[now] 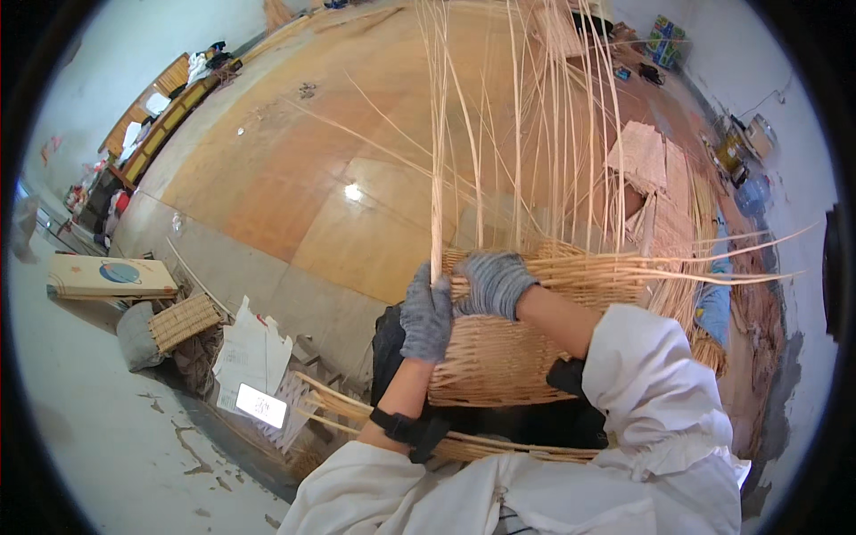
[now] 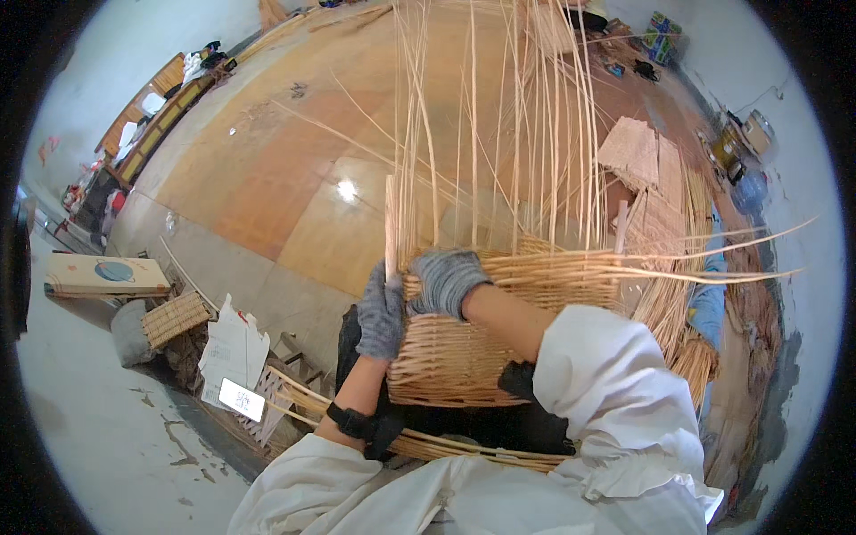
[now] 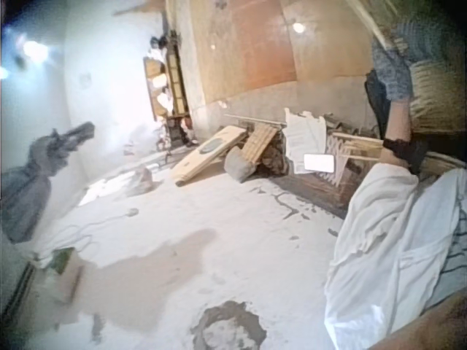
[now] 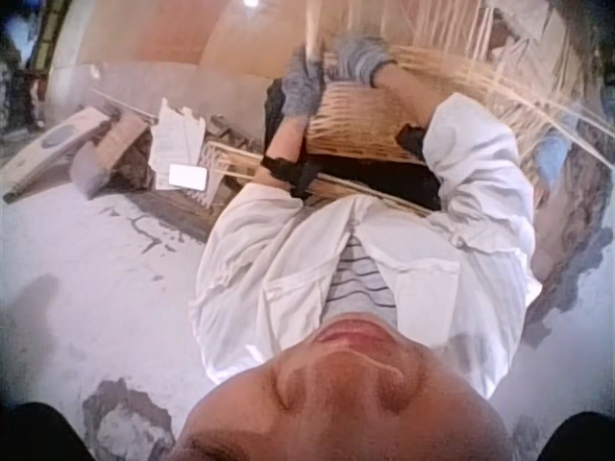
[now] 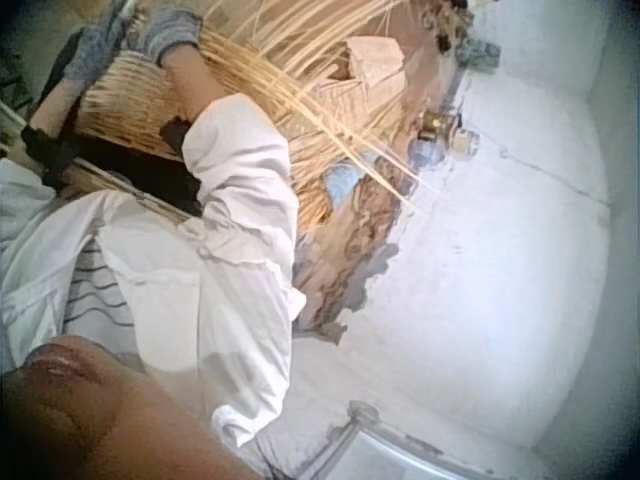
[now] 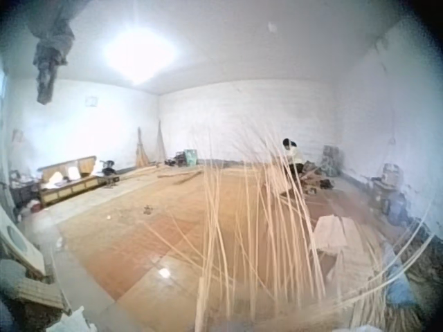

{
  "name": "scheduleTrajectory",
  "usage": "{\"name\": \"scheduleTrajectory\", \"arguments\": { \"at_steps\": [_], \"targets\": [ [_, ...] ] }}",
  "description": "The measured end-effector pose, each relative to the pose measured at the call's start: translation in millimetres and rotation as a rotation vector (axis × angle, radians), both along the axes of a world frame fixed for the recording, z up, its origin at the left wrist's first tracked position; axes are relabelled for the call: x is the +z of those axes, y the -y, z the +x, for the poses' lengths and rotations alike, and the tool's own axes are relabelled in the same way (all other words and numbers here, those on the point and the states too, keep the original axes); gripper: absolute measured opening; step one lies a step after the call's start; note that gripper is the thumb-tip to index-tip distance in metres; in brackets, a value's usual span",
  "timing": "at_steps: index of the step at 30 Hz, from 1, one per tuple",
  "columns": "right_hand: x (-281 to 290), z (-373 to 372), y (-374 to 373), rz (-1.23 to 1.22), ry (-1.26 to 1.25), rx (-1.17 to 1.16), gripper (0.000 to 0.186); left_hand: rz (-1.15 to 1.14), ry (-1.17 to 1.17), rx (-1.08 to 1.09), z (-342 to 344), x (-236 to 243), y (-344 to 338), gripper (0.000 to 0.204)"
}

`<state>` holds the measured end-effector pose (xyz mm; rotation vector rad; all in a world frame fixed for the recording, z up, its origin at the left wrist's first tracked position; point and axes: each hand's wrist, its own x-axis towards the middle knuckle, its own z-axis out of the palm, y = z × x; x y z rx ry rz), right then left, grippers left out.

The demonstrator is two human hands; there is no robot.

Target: Weaving a rectangular wicker basket using long wooden strips.

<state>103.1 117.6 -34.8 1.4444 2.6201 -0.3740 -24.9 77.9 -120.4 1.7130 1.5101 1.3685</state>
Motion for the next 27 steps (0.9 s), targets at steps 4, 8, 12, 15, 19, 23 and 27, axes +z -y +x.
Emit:
{"name": "scheduleTrajectory", "arguments": {
  "at_steps": [4, 8, 12, 15, 19, 23, 27],
  "targets": [
    [-6.4, -0.9, 4.6, 0.067, -0.017, -0.075, 0.048, -0.085, -0.006, 0.191, 10.7, 7.8, -10.7, 0.028],
    [4.1, 4.2, 14.5, 0.113, -0.032, -0.053, 0.046, -0.179, 0.048, 0.118, 4.8, 11.5, -19.9, 0.028],
    [13.9, 32.1, 19.0, 0.706, -0.385, 0.1, 0.039, -0.156, 0.381, 0.103, 0.5, 4.7, -28.7, 0.029],
    [-0.8, 50.1, 5.0, 0.846, -0.707, -0.343, 0.029, -0.147, 0.395, 0.125, -1.9, -1.7, -27.9, 0.029],
    [-35.2, 52.5, -13.5, 0.505, -0.217, -0.423, 0.028, -0.171, 0.223, 0.143, -5.0, 14.3, -14.8, 0.03],
    [-45.1, 47.2, -17.4, 0.49, -0.272, -0.489, 0.036, -0.018, -0.123, 0.218, 14.5, 57.3, -8.6, 0.033],
    [-35.2, 45.2, -10.9, 0.494, -0.274, -0.532, 0.039, -0.446, -0.637, 0.092, 55.4, 88.8, -30.7, 0.035]
  ]
}}
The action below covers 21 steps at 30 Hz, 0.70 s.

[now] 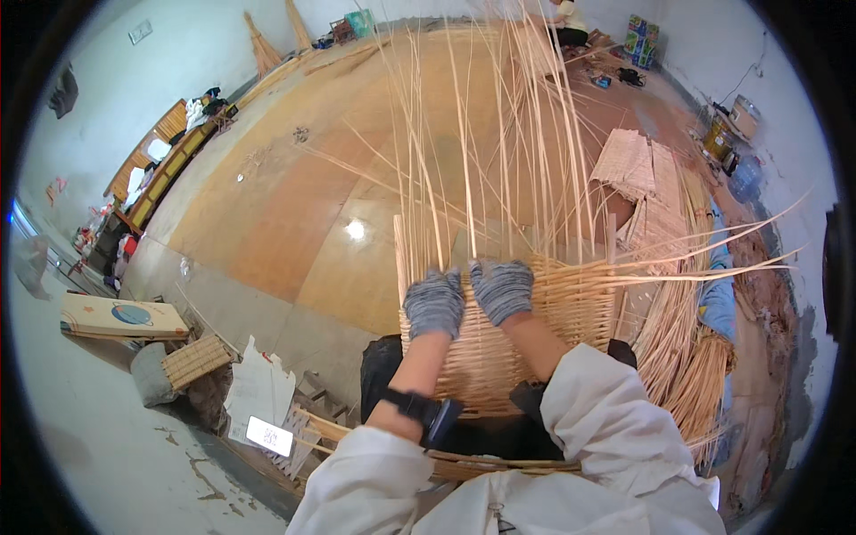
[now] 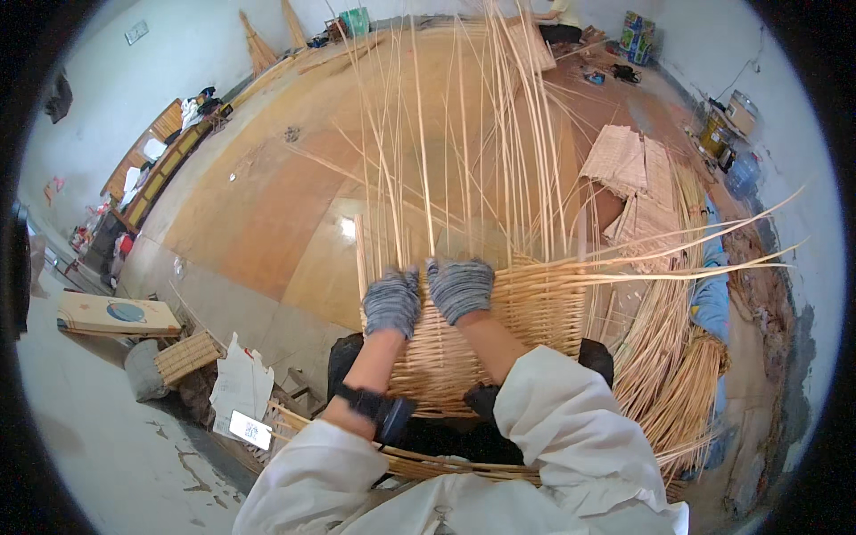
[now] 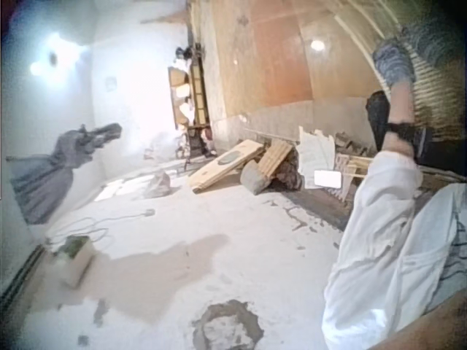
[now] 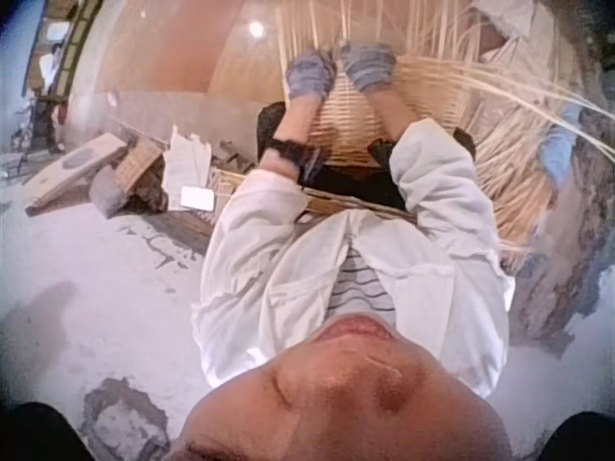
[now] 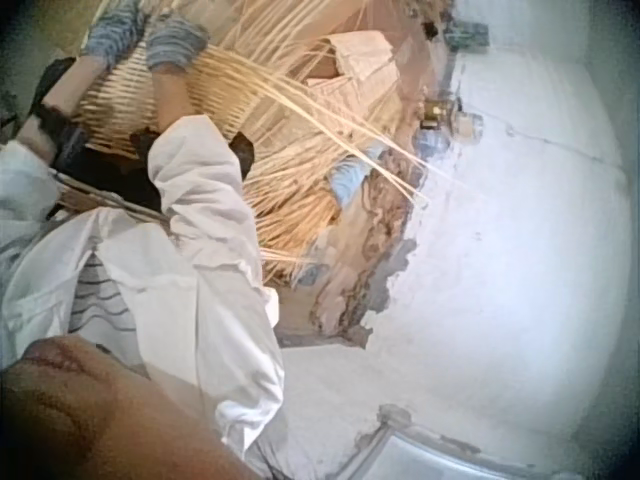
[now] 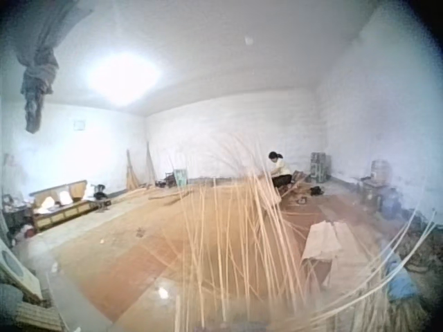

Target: Weaving a rectangular wicker basket using long wooden strips.

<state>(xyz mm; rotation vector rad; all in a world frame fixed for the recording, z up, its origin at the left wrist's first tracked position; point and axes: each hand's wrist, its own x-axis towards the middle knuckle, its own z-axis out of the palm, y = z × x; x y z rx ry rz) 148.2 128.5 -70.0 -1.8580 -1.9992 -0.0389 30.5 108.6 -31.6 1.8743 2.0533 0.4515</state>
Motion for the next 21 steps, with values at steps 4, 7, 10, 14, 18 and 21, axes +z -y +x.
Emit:
{"name": "scheduleTrajectory", "arguments": {
  "at_steps": [4, 7, 10, 14, 18, 21],
  "targets": [
    [-2.6, 4.6, 5.5, -0.007, -0.055, -0.002, 0.039, -0.115, -0.05, 0.102, 9.9, -17.7, -6.2, 0.037],
    [-4.8, 11.4, -0.1, -0.098, 0.016, -0.012, 0.038, 0.24, -0.043, -0.015, 11.3, -42.1, -6.1, 0.043],
    [8.3, 12.9, 2.0, -0.161, 0.07, -0.027, 0.031, 0.127, 0.08, -0.071, 1.5, -34.0, -2.9, 0.043],
    [32.1, 3.6, 55.2, 0.508, -0.053, 0.174, 0.035, 0.271, 0.685, -0.244, -87.5, 29.2, 53.8, 0.048],
    [13.4, -8.1, 155.4, -0.283, -0.204, 0.622, 0.048, -0.444, 0.738, -0.199, -237.2, 57.5, 165.6, 0.037],
    [-22.9, -22.9, 194.7, -0.561, -0.3, 0.648, 0.033, -0.822, 0.5, -0.275, -262.9, -10.1, 228.6, 0.047]
  ]
}}
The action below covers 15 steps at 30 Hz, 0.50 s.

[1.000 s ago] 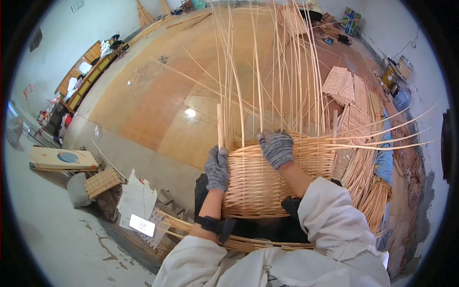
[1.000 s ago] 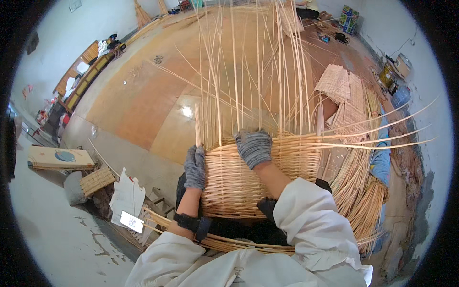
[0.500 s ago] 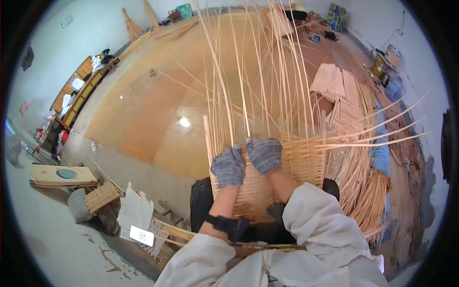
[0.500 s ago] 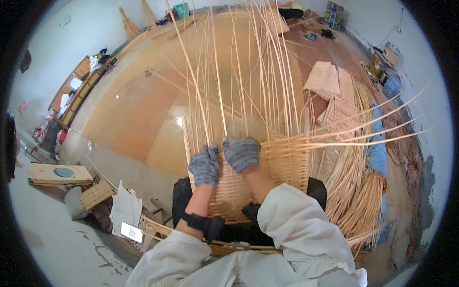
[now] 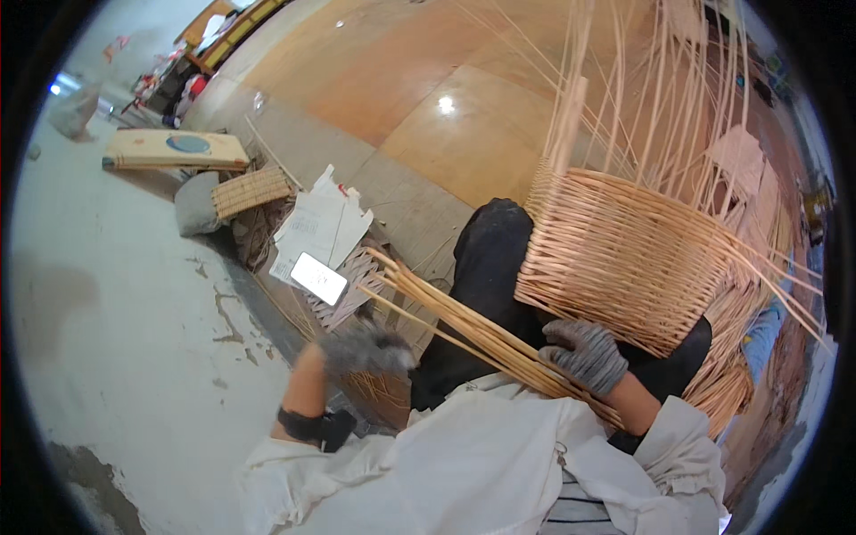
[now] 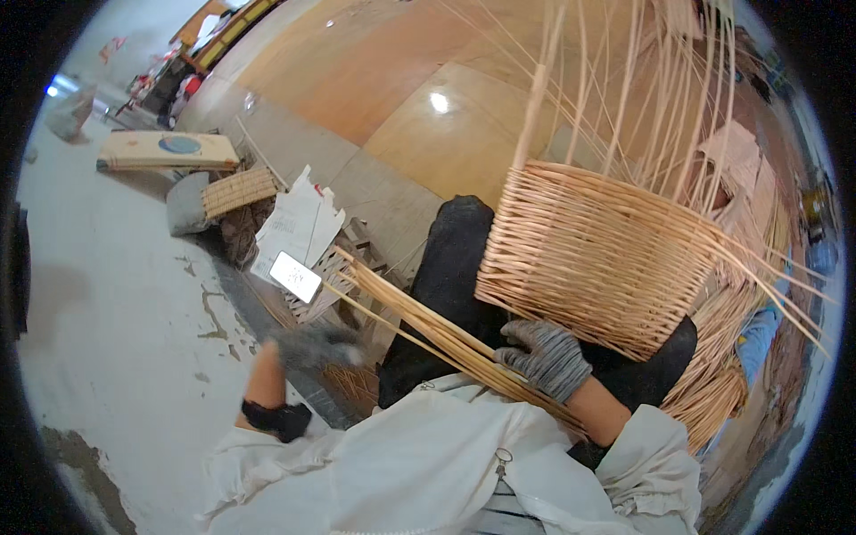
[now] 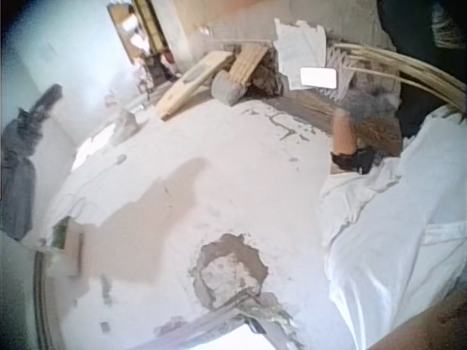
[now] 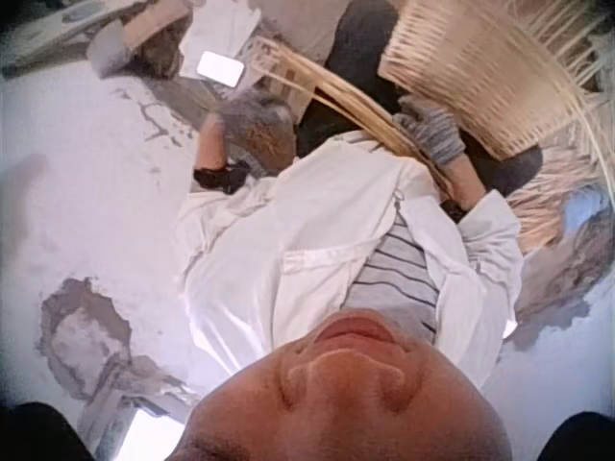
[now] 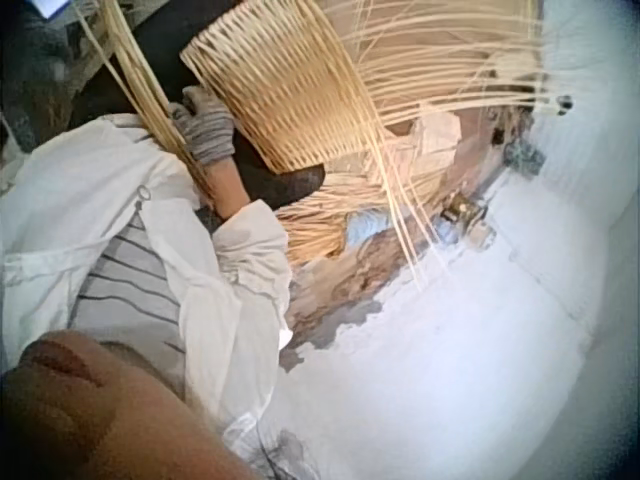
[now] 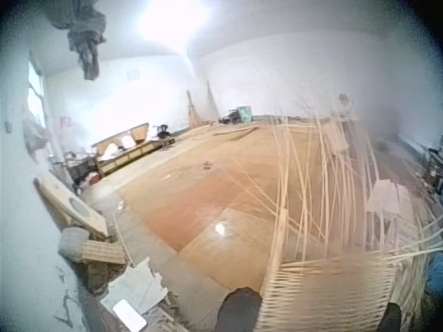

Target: Weaving a rectangular wicker basket using long wooden strips.

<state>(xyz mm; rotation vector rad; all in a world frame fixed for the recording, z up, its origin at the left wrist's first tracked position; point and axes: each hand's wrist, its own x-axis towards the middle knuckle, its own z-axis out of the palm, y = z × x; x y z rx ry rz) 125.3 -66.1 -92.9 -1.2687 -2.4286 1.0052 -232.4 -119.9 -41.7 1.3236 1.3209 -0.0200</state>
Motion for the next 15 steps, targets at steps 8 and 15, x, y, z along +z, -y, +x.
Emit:
{"name": "scheduleTrajectory", "arguments": {
  "at_steps": [8, 15],
  "targets": [
    [-9.9, -32.5, -1.6, -0.6, 0.088, -0.108, 0.031, 0.037, 0.72, 1.442, 76.3, -109.9, 2.2, 0.048],
    [10.7, -26.8, -5.3, -0.337, 0.237, -0.097, 0.036, 0.255, 0.693, 1.263, 100.6, -72.0, -39.4, 0.02]
  ]
}}
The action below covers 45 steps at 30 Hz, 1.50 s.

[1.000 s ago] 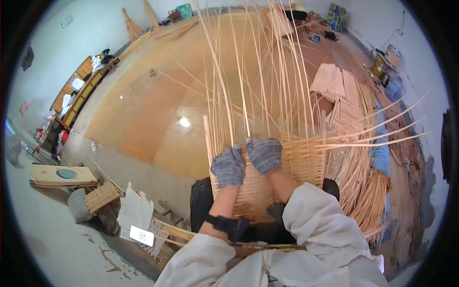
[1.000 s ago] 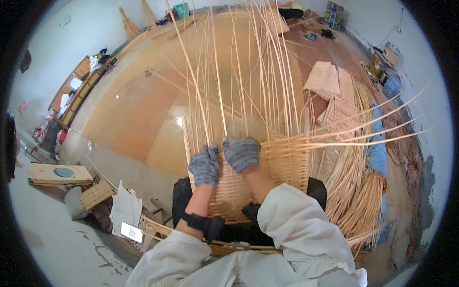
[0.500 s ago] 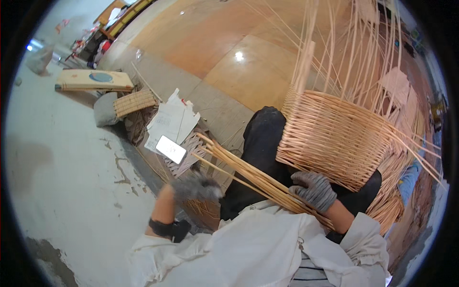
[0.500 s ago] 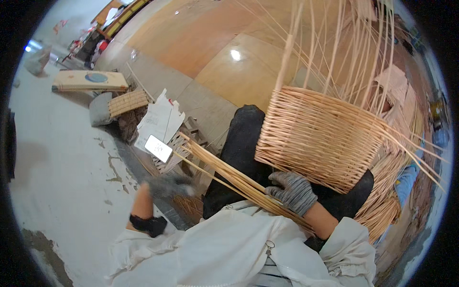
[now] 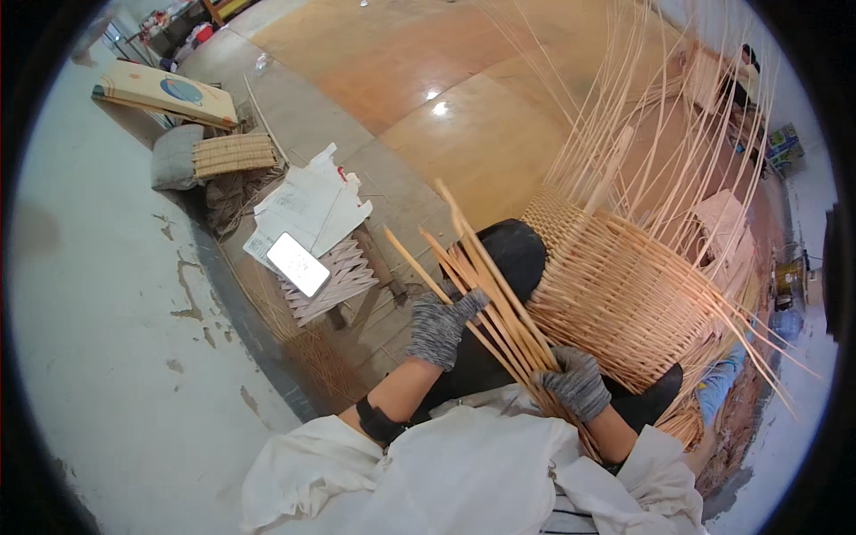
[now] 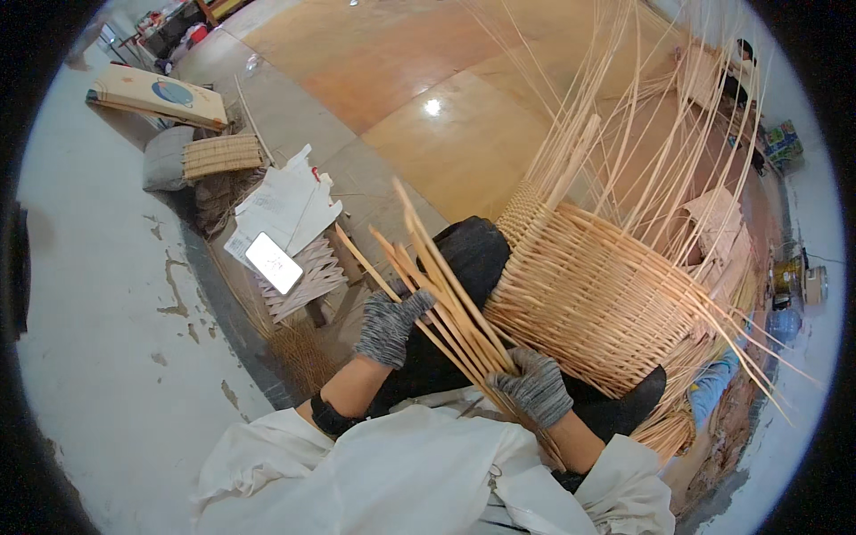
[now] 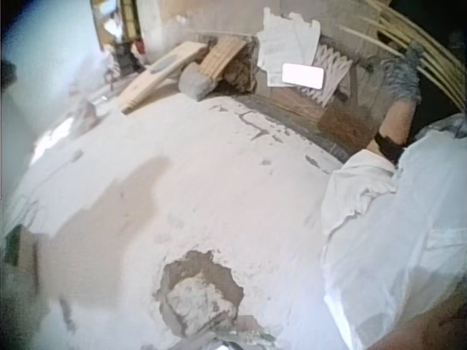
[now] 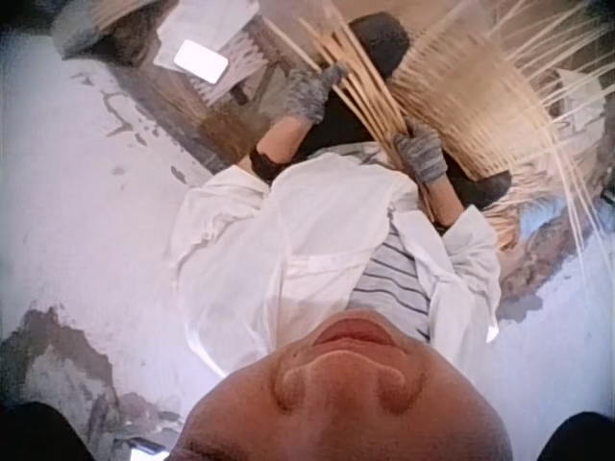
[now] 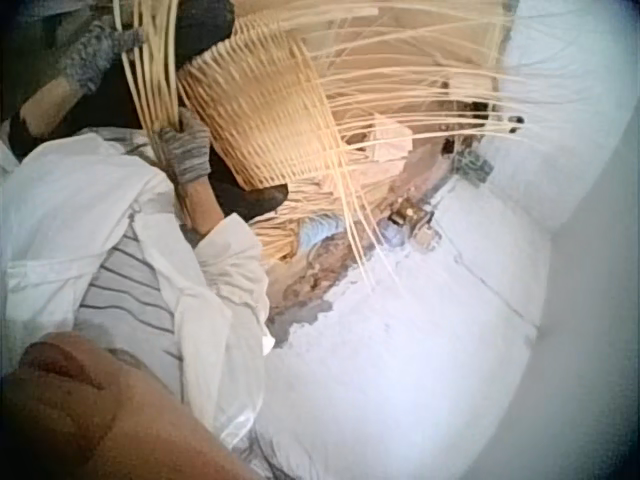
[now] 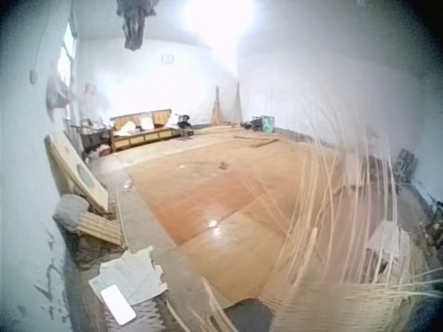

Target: Weaving a rectangular wicker basket using long wooden strips.

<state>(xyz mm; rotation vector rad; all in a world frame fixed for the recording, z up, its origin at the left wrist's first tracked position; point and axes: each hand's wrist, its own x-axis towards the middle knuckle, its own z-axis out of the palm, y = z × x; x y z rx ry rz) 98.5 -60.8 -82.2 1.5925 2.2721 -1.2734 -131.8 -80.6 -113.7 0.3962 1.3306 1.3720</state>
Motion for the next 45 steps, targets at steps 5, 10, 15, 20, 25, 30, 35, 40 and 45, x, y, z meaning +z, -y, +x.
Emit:
{"name": "scheduleTrajectory", "arguments": {
  "at_steps": [5, 10, 15, 20, 25, 30, 35, 40, 45],
  "targets": [
    [9.0, -9.0, -7.1, -0.314, -0.292, -0.388, 0.026, 0.003, 0.206, 0.017, 0.0, 10.4, -3.5, 0.019],
    [21.6, -16.1, -22.1, -0.308, -0.363, -0.444, 0.021, 0.084, 0.173, 0.02, -2.9, 9.6, 2.3, 0.022],
    [17.6, -15.8, -34.0, -0.373, -0.395, -0.386, 0.024, 0.134, 0.322, 0.051, -3.3, 9.5, 4.8, 0.026],
    [4.0, -9.2, -39.2, -0.52, -0.468, -0.31, 0.028, 0.132, 0.358, 0.072, -5.4, 9.1, 5.8, 0.025],
    [1.6, -5.8, -42.9, -0.616, -0.617, -0.29, 0.03, 0.07, 0.332, 0.081, -7.0, 7.8, 6.1, 0.026],
    [-7.1, -11.1, -35.7, -0.938, -0.701, -0.621, 0.029, 0.165, 0.405, 0.024, -0.7, 9.3, 4.9, 0.038],
    [-17.2, -30.6, -16.2, -0.687, -0.49, -0.574, 0.02, 0.119, 0.157, 0.002, 17.7, 10.2, 1.7, 0.043],
    [0.4, -40.9, -8.4, 0.081, -0.349, -0.259, 0.024, 0.015, -0.138, 0.035, 39.6, 12.2, -6.3, 0.04],
    [10.5, 1.1, -42.1, 0.331, -0.331, -0.547, 0.022, -0.01, 0.059, 0.156, 12.5, 10.5, -19.4, 0.049]
  ]
}}
